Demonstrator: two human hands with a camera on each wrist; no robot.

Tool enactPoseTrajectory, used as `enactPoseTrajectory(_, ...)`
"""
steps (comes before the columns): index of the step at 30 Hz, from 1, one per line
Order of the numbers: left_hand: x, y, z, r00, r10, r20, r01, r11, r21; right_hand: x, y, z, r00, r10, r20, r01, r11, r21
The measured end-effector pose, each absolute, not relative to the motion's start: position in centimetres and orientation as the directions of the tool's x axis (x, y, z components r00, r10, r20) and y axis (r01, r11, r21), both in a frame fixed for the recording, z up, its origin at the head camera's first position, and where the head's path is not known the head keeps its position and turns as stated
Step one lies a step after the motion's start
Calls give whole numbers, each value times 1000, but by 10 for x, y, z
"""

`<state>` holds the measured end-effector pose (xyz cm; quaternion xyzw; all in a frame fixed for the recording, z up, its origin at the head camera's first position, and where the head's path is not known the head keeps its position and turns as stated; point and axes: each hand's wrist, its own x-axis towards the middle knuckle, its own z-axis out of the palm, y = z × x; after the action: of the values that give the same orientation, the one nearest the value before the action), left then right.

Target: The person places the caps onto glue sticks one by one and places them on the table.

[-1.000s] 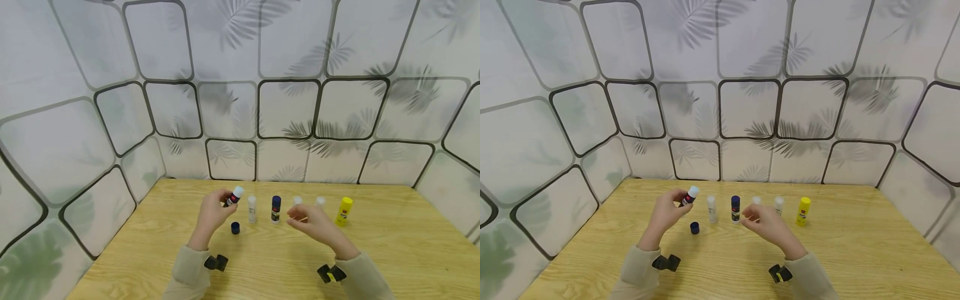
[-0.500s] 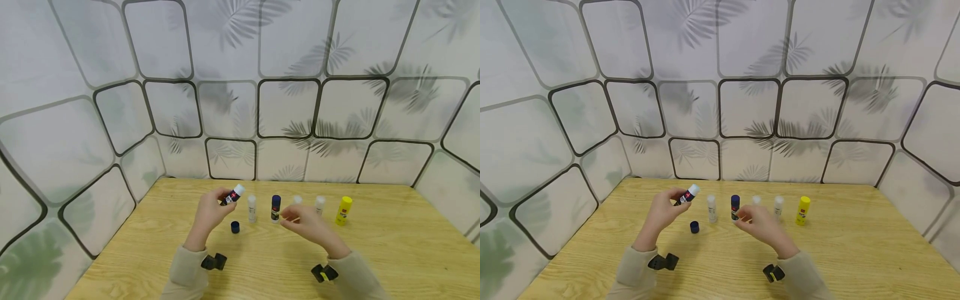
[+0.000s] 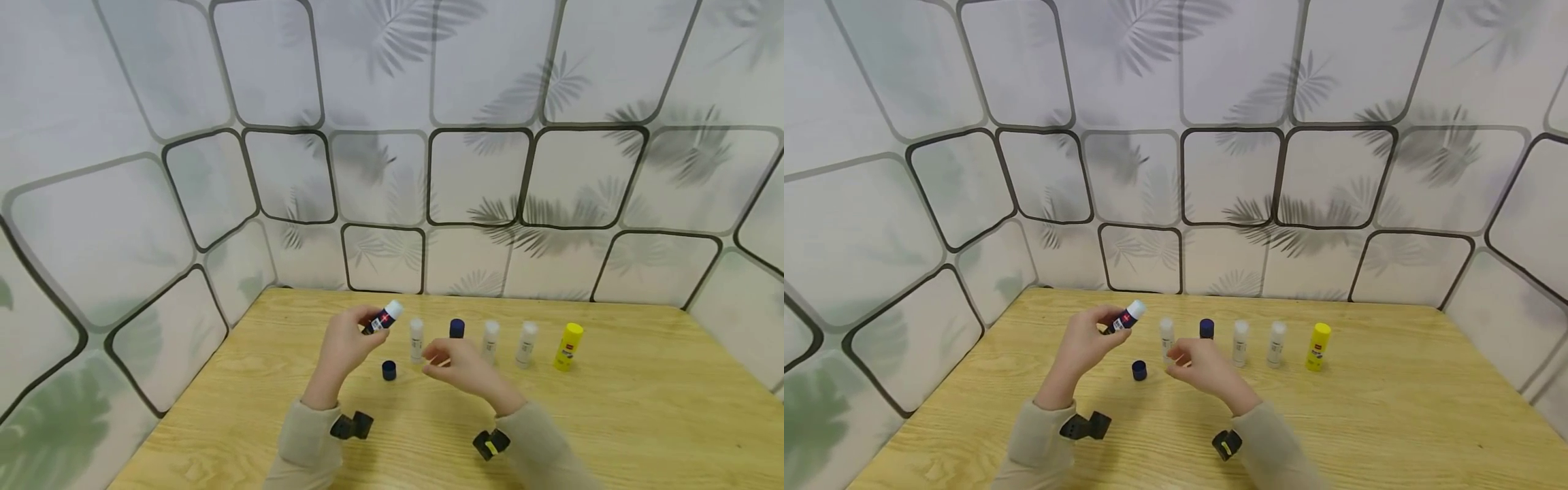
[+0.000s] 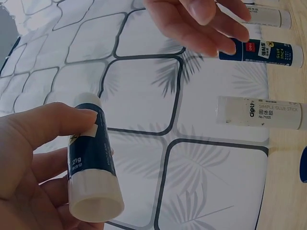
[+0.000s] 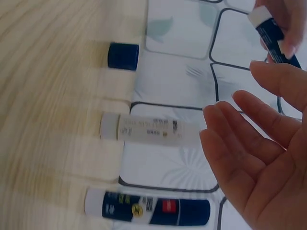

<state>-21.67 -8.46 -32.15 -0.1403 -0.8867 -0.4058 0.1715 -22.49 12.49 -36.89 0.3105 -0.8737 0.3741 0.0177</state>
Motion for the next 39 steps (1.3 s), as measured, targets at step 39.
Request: enactPoseTrajectory(39,-217,-89,-322,-889,158,429,421,648,635,-253,59,-406,-784,-621,-10,-516,660,-546)
